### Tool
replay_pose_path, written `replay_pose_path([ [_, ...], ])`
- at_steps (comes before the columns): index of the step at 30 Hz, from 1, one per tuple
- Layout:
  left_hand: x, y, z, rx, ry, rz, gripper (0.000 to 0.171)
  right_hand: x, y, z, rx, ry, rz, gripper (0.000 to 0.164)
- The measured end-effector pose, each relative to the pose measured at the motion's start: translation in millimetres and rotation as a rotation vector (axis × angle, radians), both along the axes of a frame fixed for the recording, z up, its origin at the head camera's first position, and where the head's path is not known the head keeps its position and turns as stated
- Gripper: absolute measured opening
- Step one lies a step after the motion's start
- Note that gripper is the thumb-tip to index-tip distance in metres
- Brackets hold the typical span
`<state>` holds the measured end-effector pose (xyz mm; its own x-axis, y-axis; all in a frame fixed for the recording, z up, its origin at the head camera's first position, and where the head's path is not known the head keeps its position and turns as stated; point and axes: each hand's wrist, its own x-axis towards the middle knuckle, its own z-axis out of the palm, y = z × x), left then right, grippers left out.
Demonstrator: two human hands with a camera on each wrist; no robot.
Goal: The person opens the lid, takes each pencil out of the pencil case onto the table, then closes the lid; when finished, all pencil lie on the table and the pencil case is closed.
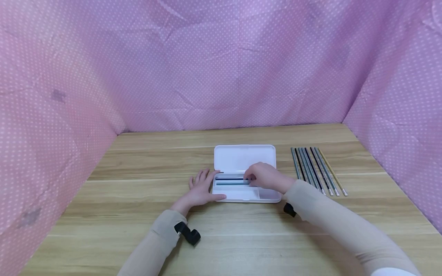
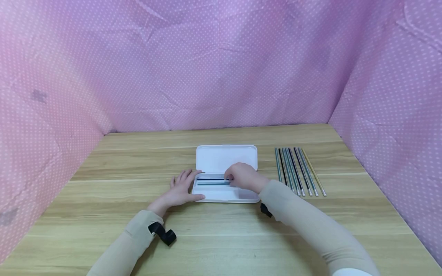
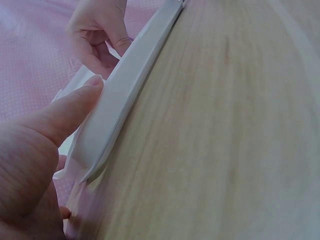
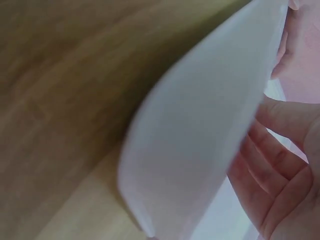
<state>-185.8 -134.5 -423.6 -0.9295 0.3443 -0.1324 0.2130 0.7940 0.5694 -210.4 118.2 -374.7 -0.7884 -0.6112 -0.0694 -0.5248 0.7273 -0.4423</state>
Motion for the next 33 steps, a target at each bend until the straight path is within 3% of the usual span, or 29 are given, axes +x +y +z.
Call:
replay_pose_path([
  [16,-1.0,-0.8,-1.2,0.001,-0.008,-0.002,0.084,-7.9,0.9,-6.2,0.049,-0.014,0.036,0.021],
  [33,-0.7,-0.5,-1.0,0.008,-0.006,-0.003,0.084,-17.1,-0.2,-5.4,0.150,0.026,0.198,0.024],
])
